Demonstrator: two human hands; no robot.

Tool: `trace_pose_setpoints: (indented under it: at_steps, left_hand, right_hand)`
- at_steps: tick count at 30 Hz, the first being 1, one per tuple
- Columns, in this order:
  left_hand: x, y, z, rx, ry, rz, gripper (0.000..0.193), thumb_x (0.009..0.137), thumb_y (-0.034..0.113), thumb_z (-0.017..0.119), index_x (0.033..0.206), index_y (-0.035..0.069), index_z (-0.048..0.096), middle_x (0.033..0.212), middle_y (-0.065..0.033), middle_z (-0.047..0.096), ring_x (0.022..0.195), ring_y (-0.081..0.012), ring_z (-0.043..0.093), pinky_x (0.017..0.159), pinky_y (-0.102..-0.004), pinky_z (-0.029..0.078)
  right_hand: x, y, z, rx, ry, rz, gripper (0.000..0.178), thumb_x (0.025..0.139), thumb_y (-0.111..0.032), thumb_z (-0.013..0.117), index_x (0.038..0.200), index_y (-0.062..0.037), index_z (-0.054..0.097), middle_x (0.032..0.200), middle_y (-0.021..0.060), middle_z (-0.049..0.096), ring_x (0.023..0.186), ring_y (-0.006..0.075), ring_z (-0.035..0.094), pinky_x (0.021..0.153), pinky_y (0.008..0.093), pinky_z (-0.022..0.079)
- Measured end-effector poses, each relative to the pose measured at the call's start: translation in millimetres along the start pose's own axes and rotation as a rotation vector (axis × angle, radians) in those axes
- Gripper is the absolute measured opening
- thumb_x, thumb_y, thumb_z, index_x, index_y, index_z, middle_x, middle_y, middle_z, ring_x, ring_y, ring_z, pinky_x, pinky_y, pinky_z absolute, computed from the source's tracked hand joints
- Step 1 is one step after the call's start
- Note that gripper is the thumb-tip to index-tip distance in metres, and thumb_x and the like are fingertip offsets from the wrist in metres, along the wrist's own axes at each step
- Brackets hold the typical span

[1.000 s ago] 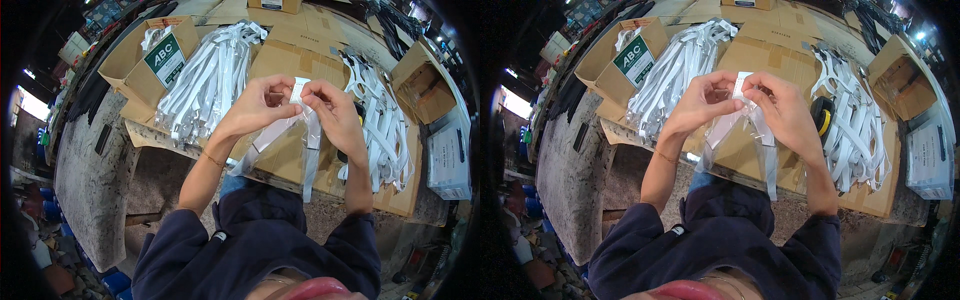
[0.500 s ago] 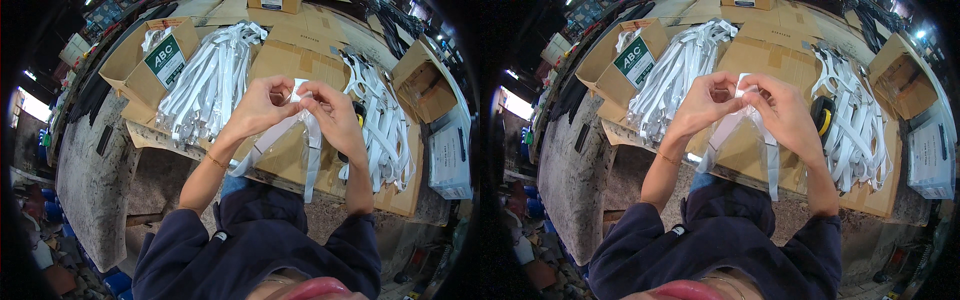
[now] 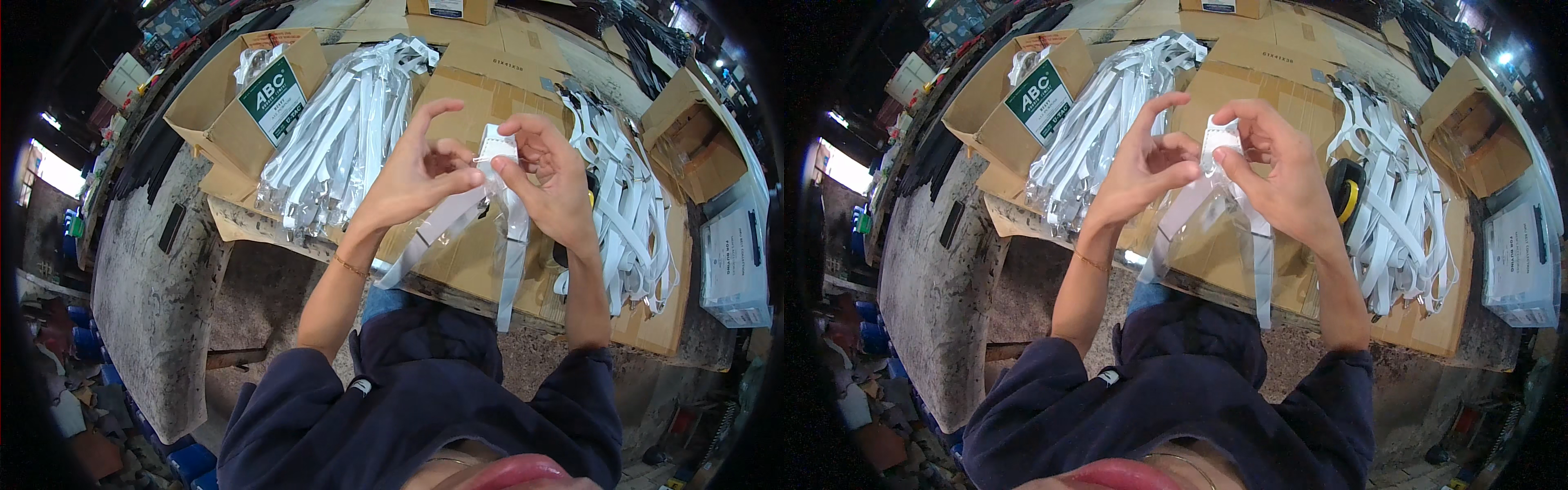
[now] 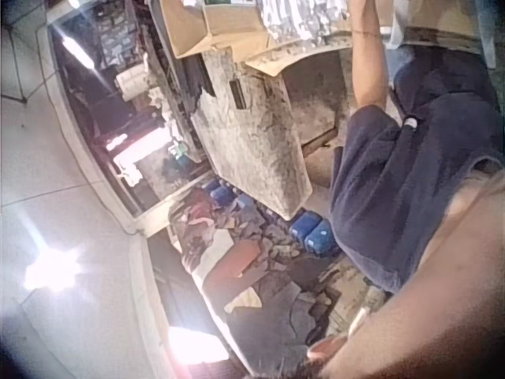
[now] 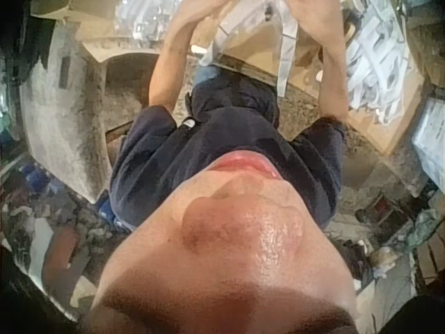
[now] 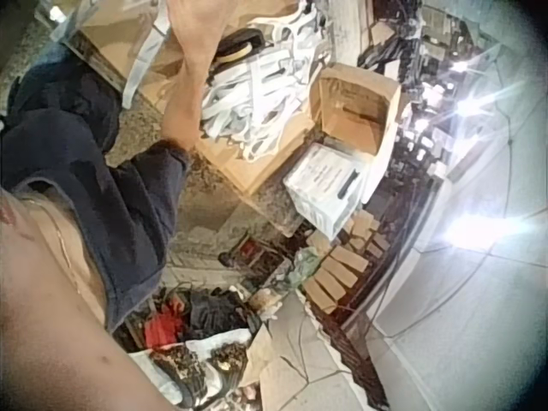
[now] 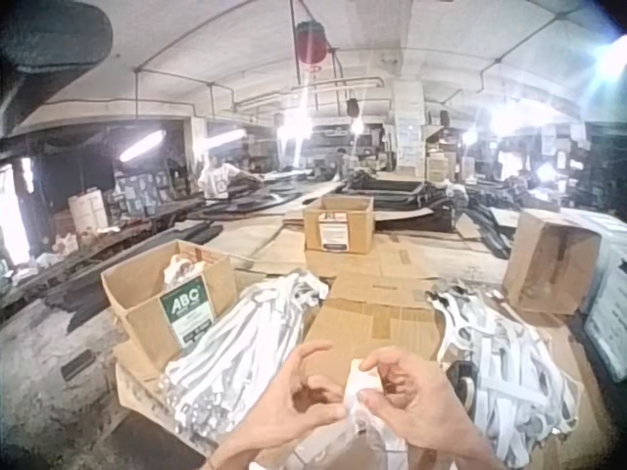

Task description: Assembling white elastic straps with metal clips and sliding them into plastic packaging.

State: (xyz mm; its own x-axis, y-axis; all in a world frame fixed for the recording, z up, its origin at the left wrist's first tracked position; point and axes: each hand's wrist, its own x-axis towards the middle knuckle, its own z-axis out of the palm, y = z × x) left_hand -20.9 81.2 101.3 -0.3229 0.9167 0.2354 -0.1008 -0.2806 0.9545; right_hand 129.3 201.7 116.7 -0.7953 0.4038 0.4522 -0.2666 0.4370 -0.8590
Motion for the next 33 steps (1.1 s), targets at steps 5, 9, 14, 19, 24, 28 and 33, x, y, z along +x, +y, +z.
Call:
trace_pose_setpoints:
  at_steps: [5, 9, 14, 19, 24, 28, 33]
  left_hand:
    - [-31.8, -53.3, -40.3, 0.172, -0.179, -0.17, 0.043, 0.076, 0.015, 0.079, 0.111, 0.002, 0.059, 0.085, -0.0035, 0.064, 0.08, -0.0074, 0.059, 0.073, -0.0237, 0.047]
    - [-74.5, -64.0, -54.4, 0.299, -0.243, -0.381, 0.025, 0.078, 0.016, 0.078, 0.095, 0.001, 0.068, 0.077, -0.003, 0.068, 0.075, -0.0067, 0.06, 0.07, -0.0245, 0.048]
    - [-135.3, -77.0, -57.6, 0.401, -0.224, -0.407, 0.02, 0.081, 0.014, 0.075, 0.095, 0.0, 0.07, 0.081, -0.0037, 0.071, 0.071, -0.0066, 0.061, 0.065, -0.0223, 0.047]
    - [-200.8, -90.1, -97.4, 0.472, -0.085, -0.806, 0.029, 0.078, 0.015, 0.077, 0.102, 0.0, 0.07, 0.085, -0.0055, 0.071, 0.079, -0.0081, 0.063, 0.071, -0.0246, 0.049]
    - [-163.9, -6.8, -119.4, 0.683, -0.006, -0.392, 0.065, 0.067, 0.037, 0.083, 0.116, -0.001, 0.062, 0.106, -0.0117, 0.068, 0.098, -0.0203, 0.063, 0.088, -0.0334, 0.048]
    - [-57.3, 53.3, -40.7, 0.385, 0.112, 0.182, 0.054, 0.08, 0.032, 0.075, 0.115, -0.006, 0.058, 0.107, -0.0137, 0.064, 0.1, -0.0207, 0.062, 0.091, -0.0341, 0.046]
    - [22.8, 75.7, 12.4, 0.413, -0.021, 0.187, 0.031, 0.084, 0.009, 0.068, 0.111, -0.003, 0.06, 0.102, -0.0089, 0.064, 0.096, -0.014, 0.062, 0.087, -0.0274, 0.048]
  right_hand:
    - [2.5, 0.1, -11.1, 0.135, 0.103, -0.105, 0.032, 0.085, 0.008, 0.06, 0.115, 0.0002, 0.05, 0.094, 0.0026, 0.059, 0.087, 0.0067, 0.056, 0.073, 0.0211, 0.045]
    - [7.0, -2.5, -27.3, 0.1, 0.236, -0.234, 0.03, 0.084, 0.011, 0.059, 0.112, 0.0022, 0.052, 0.096, 0.0034, 0.059, 0.086, 0.0067, 0.055, 0.073, 0.0198, 0.044]
    - [13.4, -9.1, -47.6, 0.089, 0.342, -0.315, 0.027, 0.084, 0.008, 0.062, 0.109, 0.0025, 0.054, 0.099, 0.005, 0.059, 0.088, 0.0085, 0.055, 0.076, 0.0198, 0.046]
    - [14.9, -18.4, -43.0, 0.095, 0.332, -0.313, 0.027, 0.084, 0.008, 0.062, 0.109, 0.0018, 0.054, 0.097, 0.0042, 0.058, 0.085, 0.0076, 0.055, 0.075, 0.0195, 0.045]
    - [22.0, -15.9, -24.9, 0.089, 0.195, -0.239, 0.024, 0.086, 0.006, 0.061, 0.108, 0.0005, 0.053, 0.084, -0.0023, 0.054, 0.076, 0.0025, 0.05, 0.066, 0.0172, 0.04]
    - [27.2, -14.9, -12.7, 0.06, 0.157, -0.265, 0.023, 0.086, 0.006, 0.062, 0.107, 0.0006, 0.053, 0.084, -0.0017, 0.054, 0.076, 0.0026, 0.05, 0.066, 0.0172, 0.04]
    - [27.2, -26.1, -2.1, 0.114, 0.156, -0.266, 0.027, 0.087, 0.006, 0.061, 0.113, 0.0022, 0.053, 0.092, 0.0027, 0.06, 0.083, 0.0068, 0.056, 0.075, 0.0203, 0.045]
